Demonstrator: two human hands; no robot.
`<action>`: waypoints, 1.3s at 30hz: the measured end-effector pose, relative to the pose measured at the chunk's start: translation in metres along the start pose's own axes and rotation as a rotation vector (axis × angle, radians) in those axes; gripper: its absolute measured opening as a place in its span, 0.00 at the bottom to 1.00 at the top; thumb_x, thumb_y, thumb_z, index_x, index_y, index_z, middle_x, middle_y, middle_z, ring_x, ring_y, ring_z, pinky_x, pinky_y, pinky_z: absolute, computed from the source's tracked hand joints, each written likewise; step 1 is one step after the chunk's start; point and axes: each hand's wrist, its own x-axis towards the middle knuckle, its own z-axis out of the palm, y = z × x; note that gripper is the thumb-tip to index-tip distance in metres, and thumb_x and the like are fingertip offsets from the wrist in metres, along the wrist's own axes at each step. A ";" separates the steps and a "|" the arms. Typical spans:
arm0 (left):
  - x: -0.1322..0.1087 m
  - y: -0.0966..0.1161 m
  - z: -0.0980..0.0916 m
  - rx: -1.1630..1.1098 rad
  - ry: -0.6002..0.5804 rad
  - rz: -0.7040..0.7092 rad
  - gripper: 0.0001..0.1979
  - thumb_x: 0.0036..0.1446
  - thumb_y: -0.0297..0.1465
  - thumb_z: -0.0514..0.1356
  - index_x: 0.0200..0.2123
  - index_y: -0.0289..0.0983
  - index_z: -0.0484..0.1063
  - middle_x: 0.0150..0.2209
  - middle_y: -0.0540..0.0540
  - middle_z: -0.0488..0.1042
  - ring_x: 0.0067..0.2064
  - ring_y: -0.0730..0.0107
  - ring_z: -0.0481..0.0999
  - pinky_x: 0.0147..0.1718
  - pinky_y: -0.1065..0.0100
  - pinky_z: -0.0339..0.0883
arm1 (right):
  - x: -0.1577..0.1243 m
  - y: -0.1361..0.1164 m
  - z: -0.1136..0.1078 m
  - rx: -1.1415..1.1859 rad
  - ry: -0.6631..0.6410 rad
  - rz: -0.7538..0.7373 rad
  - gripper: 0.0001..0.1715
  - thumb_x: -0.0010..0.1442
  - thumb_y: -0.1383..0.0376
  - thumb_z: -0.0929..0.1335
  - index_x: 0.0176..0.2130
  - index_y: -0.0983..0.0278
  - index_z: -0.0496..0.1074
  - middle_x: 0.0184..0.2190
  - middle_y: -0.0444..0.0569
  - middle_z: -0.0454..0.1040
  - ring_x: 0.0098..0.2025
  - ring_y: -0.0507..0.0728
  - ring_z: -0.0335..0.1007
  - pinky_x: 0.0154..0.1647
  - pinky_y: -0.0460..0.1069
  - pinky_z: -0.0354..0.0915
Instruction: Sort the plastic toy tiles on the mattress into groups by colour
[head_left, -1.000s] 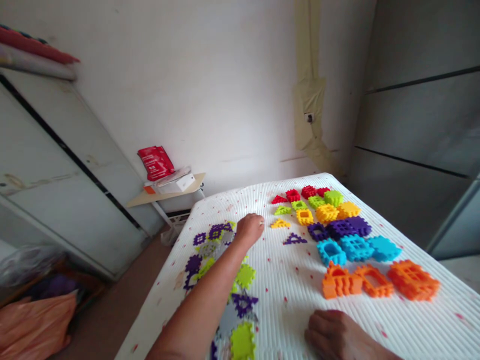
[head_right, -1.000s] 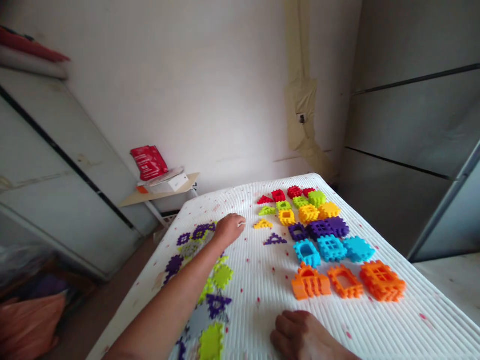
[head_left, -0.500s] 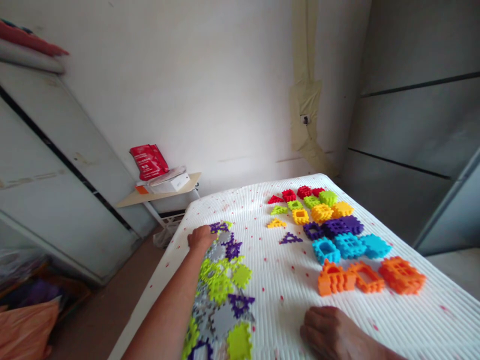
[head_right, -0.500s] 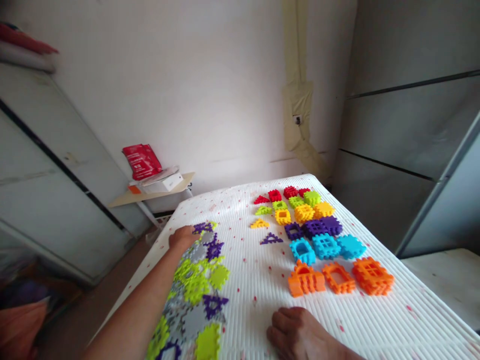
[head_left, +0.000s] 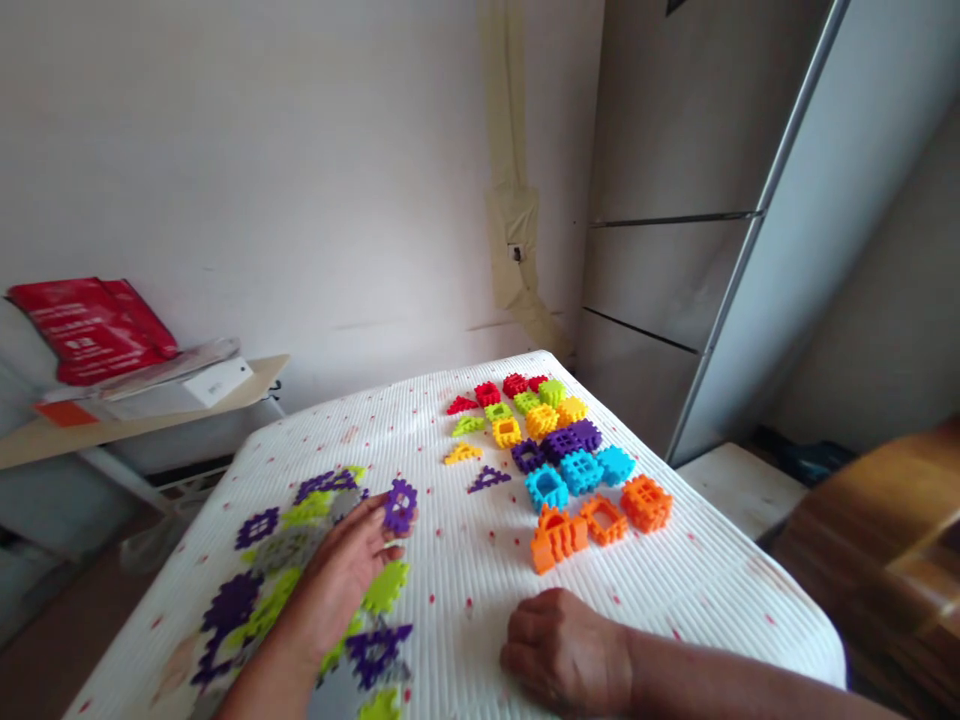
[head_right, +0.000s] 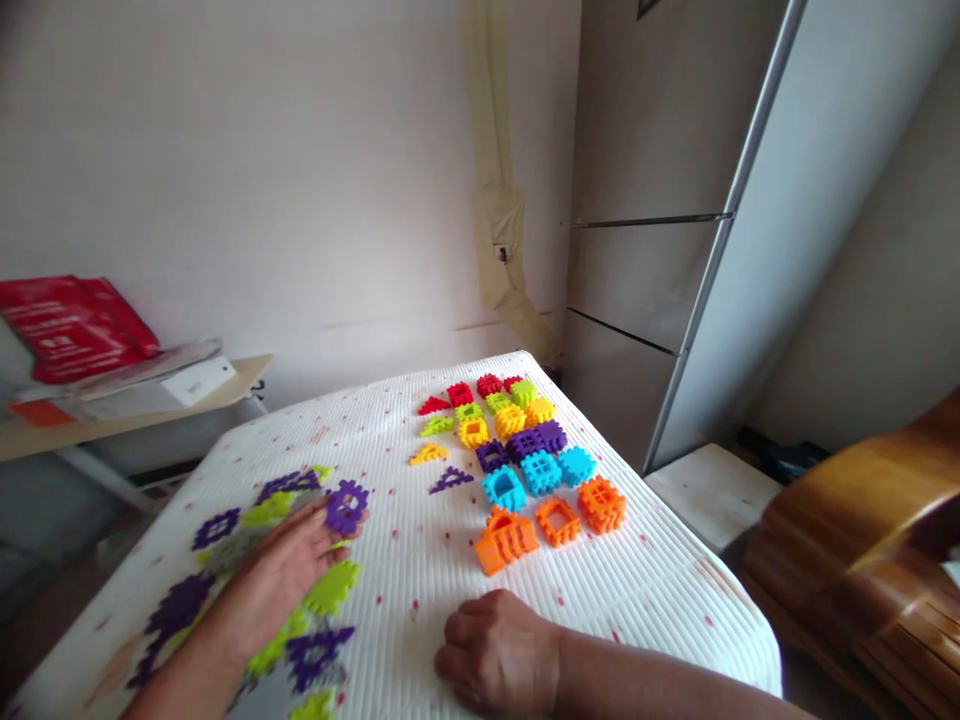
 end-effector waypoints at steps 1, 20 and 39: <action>-0.009 -0.008 0.008 -0.097 -0.044 -0.033 0.16 0.45 0.36 0.66 0.39 0.41 0.71 0.36 0.47 0.77 0.38 0.64 0.76 0.35 0.64 0.69 | 0.000 0.000 -0.001 0.009 0.026 -0.001 0.09 0.60 0.68 0.61 0.27 0.63 0.61 0.25 0.45 0.67 0.25 0.52 0.59 0.23 0.48 0.52; -0.046 -0.067 0.050 -0.600 -0.324 -0.011 0.14 0.57 0.33 0.57 0.47 0.42 0.71 0.44 0.43 0.74 0.45 0.60 0.73 0.43 0.60 0.64 | 0.066 0.004 -0.061 0.097 0.357 0.350 0.23 0.58 0.58 0.68 0.51 0.65 0.66 0.48 0.57 0.71 0.48 0.62 0.65 0.47 0.57 0.65; -0.041 -0.067 0.044 -0.498 -0.206 -0.042 0.25 0.52 0.38 0.59 0.54 0.40 0.64 0.47 0.38 0.72 0.44 0.59 0.72 0.42 0.59 0.64 | 0.011 0.142 -0.137 -0.038 0.045 0.645 0.24 0.47 0.71 0.70 0.47 0.66 0.72 0.44 0.54 0.75 0.44 0.60 0.72 0.47 0.51 0.66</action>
